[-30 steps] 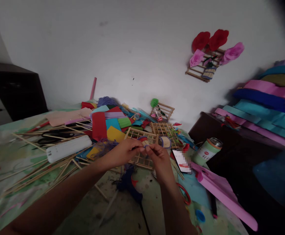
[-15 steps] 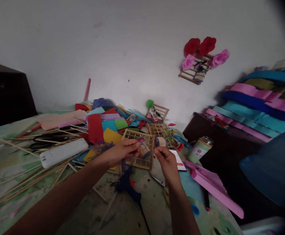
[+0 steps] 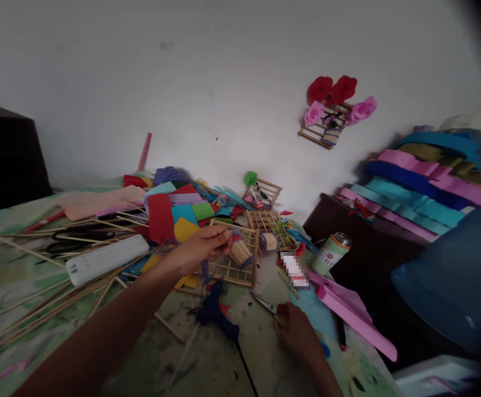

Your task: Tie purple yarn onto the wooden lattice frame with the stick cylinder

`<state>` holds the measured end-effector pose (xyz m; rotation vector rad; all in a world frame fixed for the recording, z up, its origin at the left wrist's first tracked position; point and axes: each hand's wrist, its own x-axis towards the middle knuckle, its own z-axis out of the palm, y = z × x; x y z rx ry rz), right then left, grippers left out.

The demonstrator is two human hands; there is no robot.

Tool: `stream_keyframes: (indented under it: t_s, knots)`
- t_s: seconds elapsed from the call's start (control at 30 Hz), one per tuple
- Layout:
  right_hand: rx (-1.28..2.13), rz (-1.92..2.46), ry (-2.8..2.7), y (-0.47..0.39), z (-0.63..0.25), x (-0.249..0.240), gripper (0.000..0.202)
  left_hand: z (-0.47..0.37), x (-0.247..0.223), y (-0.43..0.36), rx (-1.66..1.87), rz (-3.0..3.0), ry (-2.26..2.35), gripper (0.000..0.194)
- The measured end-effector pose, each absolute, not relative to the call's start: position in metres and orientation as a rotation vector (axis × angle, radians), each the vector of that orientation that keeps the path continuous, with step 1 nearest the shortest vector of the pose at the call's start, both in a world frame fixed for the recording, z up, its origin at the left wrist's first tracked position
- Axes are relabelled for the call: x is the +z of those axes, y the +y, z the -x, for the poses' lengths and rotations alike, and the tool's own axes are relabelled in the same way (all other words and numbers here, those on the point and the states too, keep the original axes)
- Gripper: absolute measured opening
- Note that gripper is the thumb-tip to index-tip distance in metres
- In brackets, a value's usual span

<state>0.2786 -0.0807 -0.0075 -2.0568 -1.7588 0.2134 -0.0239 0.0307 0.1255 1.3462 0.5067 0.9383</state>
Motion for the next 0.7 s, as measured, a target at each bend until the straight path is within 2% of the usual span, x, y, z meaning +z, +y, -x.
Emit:
stream_keyframes:
  t_s: [0.27, 0.47, 0.6, 0.7]
  knots:
    - [0.264, 2.101, -1.764, -0.088, -0.281, 0.002, 0.033, 0.035, 0.128, 0.033, 1.034, -1.403, 0.532, 0.036]
    - [0.12, 2.056, -1.762, -0.089, -0.288, 0.031, 0.073, 0.039, 0.132, 0.033, 1.055, -1.409, 0.531, 0.036]
    - [-0.06, 2.035, -1.713, -0.092, -0.293, 0.066, 0.07, 0.04, 0.134, 0.032, 1.079, -1.386, 0.529, 0.035]
    - [0.069, 1.893, -1.631, -0.091, -0.284, 0.092, 0.063, 0.039, 0.135, 0.032, 1.088, -1.37, 0.531, 0.035]
